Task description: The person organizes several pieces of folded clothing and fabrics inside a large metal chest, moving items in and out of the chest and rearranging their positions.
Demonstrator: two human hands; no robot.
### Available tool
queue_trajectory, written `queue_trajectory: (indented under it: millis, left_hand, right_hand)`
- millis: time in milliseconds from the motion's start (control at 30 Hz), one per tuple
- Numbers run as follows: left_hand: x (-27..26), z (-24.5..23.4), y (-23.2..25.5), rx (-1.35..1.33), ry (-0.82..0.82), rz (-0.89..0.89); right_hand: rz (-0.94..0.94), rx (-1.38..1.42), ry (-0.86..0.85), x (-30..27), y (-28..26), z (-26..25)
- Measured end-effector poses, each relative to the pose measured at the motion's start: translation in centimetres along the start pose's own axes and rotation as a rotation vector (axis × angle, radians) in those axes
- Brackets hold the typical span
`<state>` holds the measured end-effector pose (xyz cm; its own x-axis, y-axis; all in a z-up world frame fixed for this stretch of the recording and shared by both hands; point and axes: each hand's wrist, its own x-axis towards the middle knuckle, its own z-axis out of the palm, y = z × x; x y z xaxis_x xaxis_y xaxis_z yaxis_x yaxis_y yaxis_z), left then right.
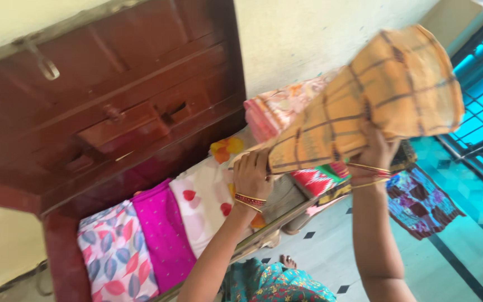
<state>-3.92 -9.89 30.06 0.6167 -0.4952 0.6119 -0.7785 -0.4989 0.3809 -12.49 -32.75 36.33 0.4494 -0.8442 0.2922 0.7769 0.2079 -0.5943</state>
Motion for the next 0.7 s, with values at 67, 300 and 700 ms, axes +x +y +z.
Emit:
queue_trajectory:
  millis: [67,300,700]
  left_hand:
    - [2.0,1.1,2.4,-0.045,-0.048,0.041]
    - [11.9,9.9,7.3,0.032,-0.19,0.35]
    - [34.5,31.7,8.3,0.132,0.434,0.697]
  right_hand:
    - [0.001,-0.032,0.039,2.8,-2.9,-2.7]
    - [-0.009,0.017,0.183,11.3,-7.5,-13.9]
    - [0.065,-0.196,0.383,13.0,4.5,-32.0]
